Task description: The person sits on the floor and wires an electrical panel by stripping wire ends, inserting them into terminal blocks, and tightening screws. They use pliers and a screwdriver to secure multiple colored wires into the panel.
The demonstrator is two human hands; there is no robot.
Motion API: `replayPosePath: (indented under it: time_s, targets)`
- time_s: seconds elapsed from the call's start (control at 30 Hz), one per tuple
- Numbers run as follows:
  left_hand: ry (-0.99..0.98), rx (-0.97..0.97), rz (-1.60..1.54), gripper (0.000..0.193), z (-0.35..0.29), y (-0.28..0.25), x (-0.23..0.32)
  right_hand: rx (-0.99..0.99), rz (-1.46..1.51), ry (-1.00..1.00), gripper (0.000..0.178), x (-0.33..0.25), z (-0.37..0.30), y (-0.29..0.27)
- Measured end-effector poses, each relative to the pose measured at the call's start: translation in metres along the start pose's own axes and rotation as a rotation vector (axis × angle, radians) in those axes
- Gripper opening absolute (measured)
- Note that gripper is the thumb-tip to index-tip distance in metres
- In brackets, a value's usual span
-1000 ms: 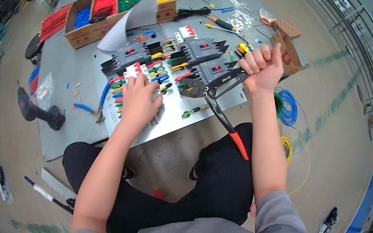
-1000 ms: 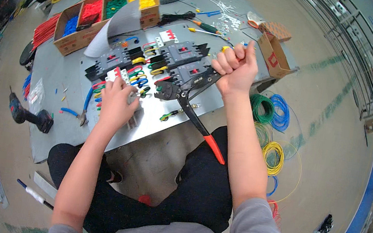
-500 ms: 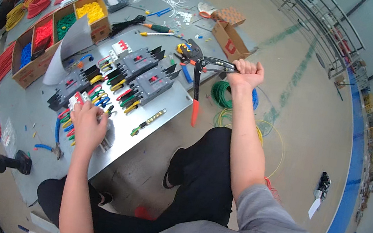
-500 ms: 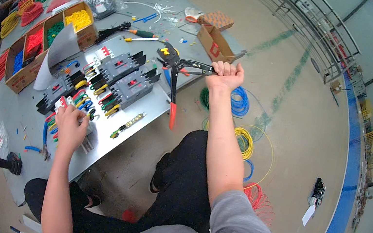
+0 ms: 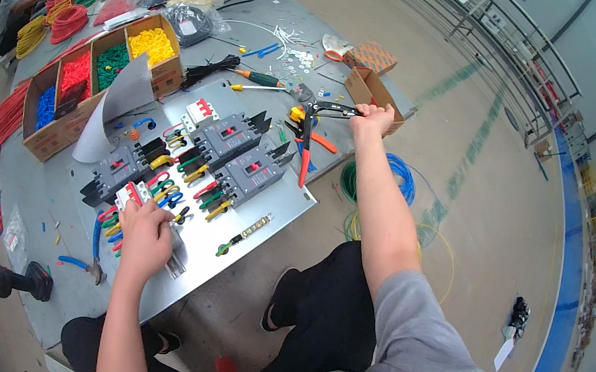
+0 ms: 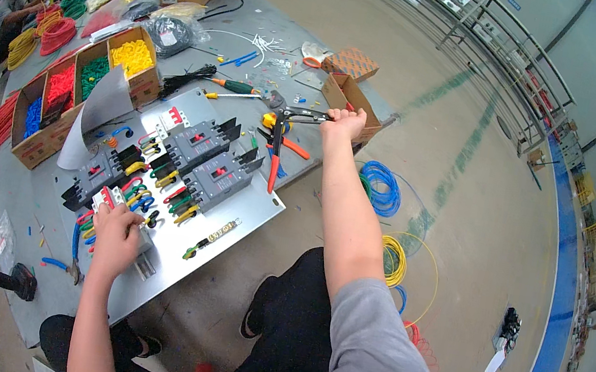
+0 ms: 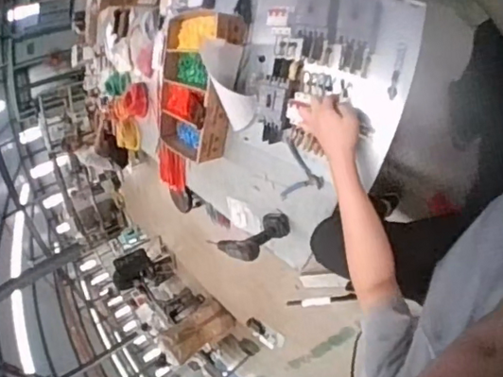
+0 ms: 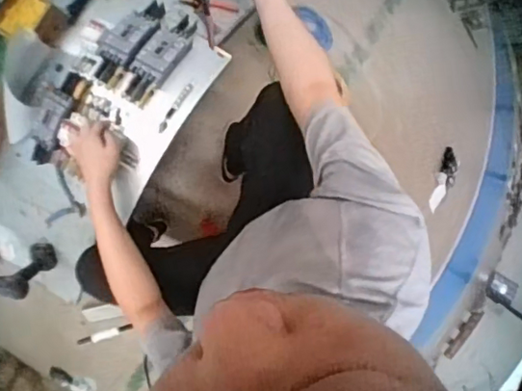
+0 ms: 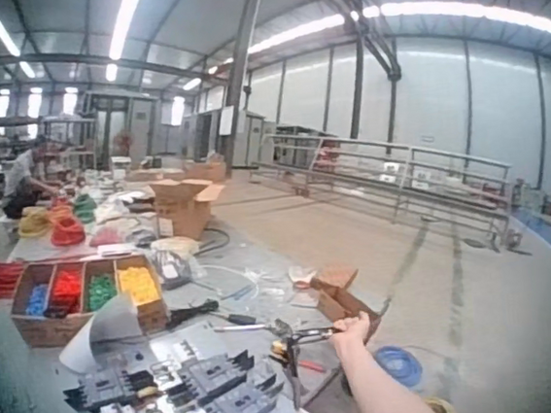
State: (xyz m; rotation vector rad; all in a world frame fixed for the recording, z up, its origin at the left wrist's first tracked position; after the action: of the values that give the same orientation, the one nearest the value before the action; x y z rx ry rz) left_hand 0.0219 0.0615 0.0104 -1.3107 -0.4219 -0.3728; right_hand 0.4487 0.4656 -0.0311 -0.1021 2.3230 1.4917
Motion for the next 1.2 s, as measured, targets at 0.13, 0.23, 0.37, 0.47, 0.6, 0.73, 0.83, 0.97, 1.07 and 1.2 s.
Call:
replayPosePath:
  time_s: [0.13,0.23,0.37,0.47,0.6,0.73,0.83,0.97,1.07,1.2]
  targets:
    - [0.029,0.012,0.023,0.023,-0.002,-0.004,0.012,-0.018,-0.060,-0.014,0.044,0.024,0.041,-0.017]
    - [0.085,0.041,0.021,0.026,-0.001,0.000,0.010,-0.040,-0.121,0.040,0.032,0.030,0.064,-0.017]
    - [0.115,0.105,0.017,0.027,-0.010,-0.004,0.003,-0.070,-0.547,0.139,0.013,0.060,0.063,-0.007]
    - [0.165,0.186,-0.033,0.025,-0.011,0.007,0.005,-0.046,-0.811,0.162,0.030,0.026,0.076,-0.004]
    - [0.134,0.302,-0.084,0.019,-0.030,-0.008,-0.011,0.044,-1.282,0.020,0.028,0.057,-0.002,-0.007]
    - [0.042,0.375,-0.263,0.018,-0.046,-0.038,-0.018,-0.348,-1.206,-0.112,0.026,0.074,-0.129,0.048]
    - [-0.080,0.259,0.118,0.024,-0.056,-0.069,-0.042,-0.937,-1.099,-0.104,0.033,0.083,-0.291,0.087]
    - [-0.358,-0.013,0.395,0.043,-0.101,-0.094,-0.111,-1.520,-0.960,-0.014,0.055,0.076,-0.493,0.071]
    - [-0.373,-0.100,0.485,0.044,-0.130,-0.079,-0.159,-1.555,-1.093,-0.019,0.053,0.048,-0.584,0.063]
    - [-0.266,-0.051,0.505,0.026,-0.139,-0.076,-0.166,-1.625,-0.952,0.003,0.052,0.036,-0.620,0.063]
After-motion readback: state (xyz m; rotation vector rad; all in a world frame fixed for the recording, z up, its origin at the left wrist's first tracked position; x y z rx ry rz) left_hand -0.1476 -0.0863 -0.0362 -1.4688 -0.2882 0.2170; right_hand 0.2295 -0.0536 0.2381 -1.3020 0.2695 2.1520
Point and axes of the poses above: each hand's wrist, its own z-axis towards the middle knuckle, its own y-axis out of the palm, x = y × z, the point moved 4 cm from there along z, towards the middle knuckle, and after that the axes turned 6 degrees about y, right-handed, at the moved point
